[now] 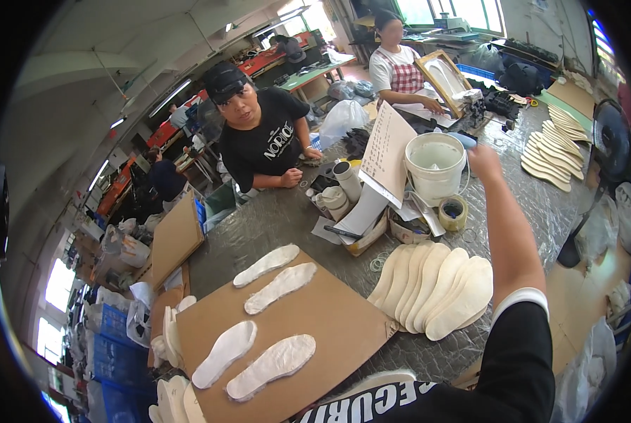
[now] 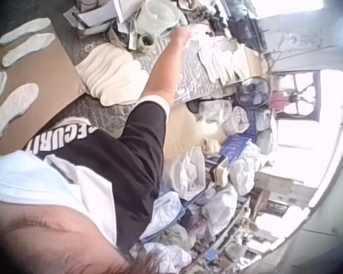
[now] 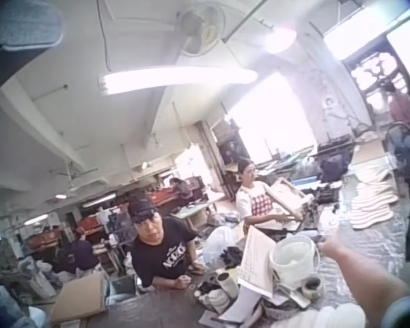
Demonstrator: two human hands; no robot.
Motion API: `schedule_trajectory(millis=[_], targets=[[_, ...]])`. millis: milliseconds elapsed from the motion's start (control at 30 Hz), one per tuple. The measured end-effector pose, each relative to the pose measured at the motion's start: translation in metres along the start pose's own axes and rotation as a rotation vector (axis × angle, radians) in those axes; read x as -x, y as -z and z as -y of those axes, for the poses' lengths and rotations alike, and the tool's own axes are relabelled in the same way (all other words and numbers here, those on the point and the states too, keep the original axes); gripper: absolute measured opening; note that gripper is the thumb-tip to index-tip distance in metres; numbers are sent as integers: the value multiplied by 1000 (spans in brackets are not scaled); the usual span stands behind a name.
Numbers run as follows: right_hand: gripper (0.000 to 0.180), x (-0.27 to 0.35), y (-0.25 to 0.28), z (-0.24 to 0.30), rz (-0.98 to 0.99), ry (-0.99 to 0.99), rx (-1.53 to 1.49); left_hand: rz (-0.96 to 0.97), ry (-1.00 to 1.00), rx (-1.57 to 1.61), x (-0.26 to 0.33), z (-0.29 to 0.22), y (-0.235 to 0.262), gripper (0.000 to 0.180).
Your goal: The person is inspecting and stacking shoe insole components at a factory workstation.
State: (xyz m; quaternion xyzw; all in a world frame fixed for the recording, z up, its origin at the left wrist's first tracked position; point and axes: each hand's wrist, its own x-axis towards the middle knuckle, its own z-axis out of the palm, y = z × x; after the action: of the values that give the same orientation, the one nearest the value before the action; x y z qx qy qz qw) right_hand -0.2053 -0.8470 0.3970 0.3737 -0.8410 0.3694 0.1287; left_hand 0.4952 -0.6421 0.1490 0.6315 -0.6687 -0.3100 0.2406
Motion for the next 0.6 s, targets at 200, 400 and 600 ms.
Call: schedule_trajectory(millis=[200, 400, 600], targets=[[34, 176, -23, -135, 127, -661, 232, -6, 22, 3, 3, 3, -1, 35], [41, 238, -40, -202, 186, -753, 188, -18, 35, 4, 7, 1, -1, 35], [63, 67, -45, -166, 186, -343, -123, -2, 33, -10, 21, 8, 6, 34]])
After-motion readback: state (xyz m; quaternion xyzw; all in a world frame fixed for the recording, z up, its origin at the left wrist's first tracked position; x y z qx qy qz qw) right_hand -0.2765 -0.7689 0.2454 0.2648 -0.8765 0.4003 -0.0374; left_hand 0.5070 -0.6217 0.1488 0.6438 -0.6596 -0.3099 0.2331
